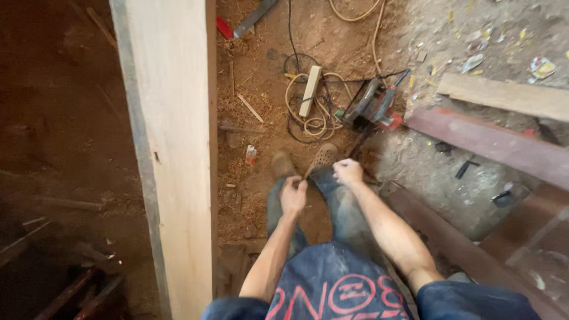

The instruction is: The person positions a long wooden plank on a workbench, measures and marks it with a square, then uses a circular saw to cut the plank along the marked line. The cut piece falls away as the cut is completed.

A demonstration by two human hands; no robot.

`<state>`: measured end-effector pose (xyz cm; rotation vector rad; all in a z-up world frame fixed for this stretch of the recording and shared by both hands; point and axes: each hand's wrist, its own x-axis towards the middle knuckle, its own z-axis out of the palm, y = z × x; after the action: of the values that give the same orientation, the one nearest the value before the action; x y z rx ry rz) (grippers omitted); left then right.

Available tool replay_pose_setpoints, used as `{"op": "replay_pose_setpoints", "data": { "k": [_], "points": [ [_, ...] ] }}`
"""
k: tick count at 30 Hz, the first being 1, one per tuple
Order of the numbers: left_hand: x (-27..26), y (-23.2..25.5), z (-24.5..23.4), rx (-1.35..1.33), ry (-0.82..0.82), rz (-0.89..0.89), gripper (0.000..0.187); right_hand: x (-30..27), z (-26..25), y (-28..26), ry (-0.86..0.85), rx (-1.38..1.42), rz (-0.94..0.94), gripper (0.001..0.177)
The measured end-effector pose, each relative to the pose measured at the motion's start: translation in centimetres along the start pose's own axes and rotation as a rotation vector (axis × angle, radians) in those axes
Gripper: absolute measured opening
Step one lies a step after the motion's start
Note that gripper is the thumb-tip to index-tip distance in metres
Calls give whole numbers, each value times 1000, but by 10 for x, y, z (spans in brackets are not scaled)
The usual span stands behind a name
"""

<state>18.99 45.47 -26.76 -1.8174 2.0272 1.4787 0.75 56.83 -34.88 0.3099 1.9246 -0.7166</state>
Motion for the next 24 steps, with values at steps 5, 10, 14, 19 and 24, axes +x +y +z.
{"op": "replay_pose_setpoints", "data": {
  "k": [5, 10, 14, 19, 24],
  "points": [
    [32, 89, 9, -79, -50, 0, 33, 22, -61, -67, 107, 60, 41, 16],
    [69, 136, -15, -77, -75, -16, 33, 32, -64, -152, 132, 95, 2, 10],
    [115, 157, -41, -56, -108, 28, 35, 37, -36, -215, 56, 207, -43, 12],
    [190, 191, -63, 131, -42, -14, 40, 51, 34, -296, -31, 424, -16, 6],
    [258, 207, -62, -172, -43, -186, 60, 54, 83, -350, -35, 399, -147, 6]
  ]
}}
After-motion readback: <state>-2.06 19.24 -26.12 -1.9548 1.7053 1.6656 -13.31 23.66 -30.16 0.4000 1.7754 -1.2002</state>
